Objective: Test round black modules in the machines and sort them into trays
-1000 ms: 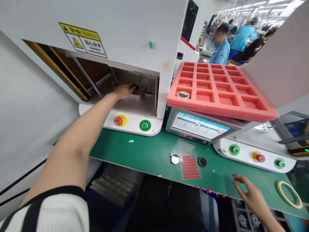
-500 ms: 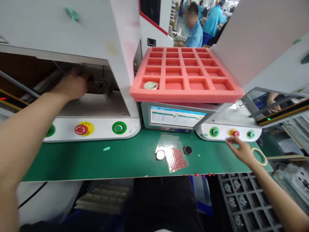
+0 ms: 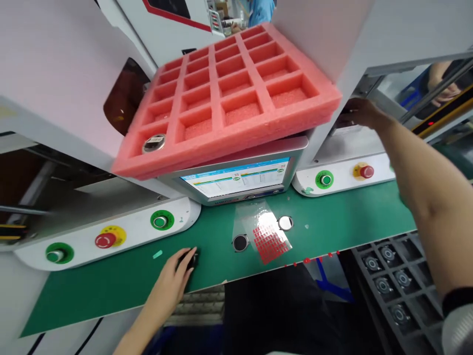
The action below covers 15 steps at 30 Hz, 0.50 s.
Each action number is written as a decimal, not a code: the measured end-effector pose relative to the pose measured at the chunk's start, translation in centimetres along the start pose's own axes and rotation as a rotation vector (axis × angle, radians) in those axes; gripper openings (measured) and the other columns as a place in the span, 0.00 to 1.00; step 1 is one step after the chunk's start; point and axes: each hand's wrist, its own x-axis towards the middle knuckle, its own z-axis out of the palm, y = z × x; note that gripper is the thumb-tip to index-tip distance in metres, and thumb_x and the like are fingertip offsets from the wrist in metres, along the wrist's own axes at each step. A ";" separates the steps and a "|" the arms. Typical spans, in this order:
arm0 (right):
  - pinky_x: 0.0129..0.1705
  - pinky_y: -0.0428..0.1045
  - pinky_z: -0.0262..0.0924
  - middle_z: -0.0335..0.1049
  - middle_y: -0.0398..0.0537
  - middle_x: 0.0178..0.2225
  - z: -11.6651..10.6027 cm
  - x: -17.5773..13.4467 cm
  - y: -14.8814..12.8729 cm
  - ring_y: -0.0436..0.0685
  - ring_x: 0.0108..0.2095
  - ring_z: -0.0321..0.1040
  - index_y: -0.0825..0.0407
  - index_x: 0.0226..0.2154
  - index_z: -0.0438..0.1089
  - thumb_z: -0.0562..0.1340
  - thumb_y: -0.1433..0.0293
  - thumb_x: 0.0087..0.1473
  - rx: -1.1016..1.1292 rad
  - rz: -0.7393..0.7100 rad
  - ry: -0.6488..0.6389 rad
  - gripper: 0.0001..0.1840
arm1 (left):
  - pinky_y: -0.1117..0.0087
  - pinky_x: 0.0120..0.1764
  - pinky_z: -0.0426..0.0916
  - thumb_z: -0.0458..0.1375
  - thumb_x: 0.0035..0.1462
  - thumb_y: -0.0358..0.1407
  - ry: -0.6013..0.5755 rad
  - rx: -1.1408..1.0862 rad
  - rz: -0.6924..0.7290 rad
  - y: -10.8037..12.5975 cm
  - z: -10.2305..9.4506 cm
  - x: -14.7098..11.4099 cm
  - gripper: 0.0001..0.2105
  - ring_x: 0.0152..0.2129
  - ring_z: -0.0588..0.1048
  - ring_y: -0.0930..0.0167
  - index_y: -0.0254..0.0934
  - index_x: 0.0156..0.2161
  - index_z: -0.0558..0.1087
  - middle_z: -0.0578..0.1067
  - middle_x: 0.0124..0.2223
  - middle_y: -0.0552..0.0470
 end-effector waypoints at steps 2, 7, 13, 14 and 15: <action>0.39 0.42 0.62 0.74 0.55 0.44 -0.4 0.4 -0.1 0.45 0.39 0.74 0.80 0.42 0.67 0.50 0.68 0.62 0.030 0.045 -0.098 0.26 | 0.57 0.42 0.78 0.47 0.65 0.34 -0.018 0.035 0.021 0.0 0.4 -0.2 0.32 0.44 0.78 0.57 0.56 0.71 0.42 0.74 0.49 0.41; 0.32 0.44 0.56 0.72 0.69 0.43 -1.1 0.9 -0.9 0.57 0.45 0.72 0.90 0.33 0.61 0.48 0.67 0.47 0.062 0.098 -0.172 0.32 | 0.57 0.47 0.76 0.49 0.65 0.34 -0.032 0.033 0.019 -0.6 0.5 -0.6 0.29 0.47 0.77 0.58 0.51 0.69 0.49 0.73 0.51 0.42; 0.38 0.50 0.59 0.69 0.74 0.50 -4.3 -1.0 -0.9 0.62 0.52 0.68 0.81 0.29 0.65 0.50 0.63 0.47 0.061 0.120 0.013 0.29 | 0.54 0.52 0.73 0.53 0.64 0.38 0.011 0.039 -0.023 1.8 -0.5 1.8 0.21 0.52 0.74 0.56 0.43 0.61 0.63 0.73 0.54 0.40; 0.41 0.52 0.60 0.69 0.72 0.52 -4.8 -2.5 -0.8 0.63 0.53 0.67 0.79 0.32 0.67 0.54 0.61 0.46 0.074 0.103 0.054 0.30 | 0.55 0.51 0.73 0.53 0.64 0.38 0.029 0.016 -0.030 2.8 -0.4 2.5 0.18 0.50 0.75 0.57 0.42 0.59 0.65 0.74 0.52 0.40; 0.44 0.53 0.60 0.69 0.69 0.54 -5.2 -4.6 -0.7 0.64 0.54 0.67 0.76 0.38 0.69 0.56 0.60 0.47 0.092 0.084 0.085 0.31 | 0.57 0.50 0.73 0.52 0.65 0.37 0.044 -0.013 -0.035 3.9 -0.1 3.2 0.16 0.48 0.76 0.59 0.41 0.56 0.68 0.75 0.50 0.42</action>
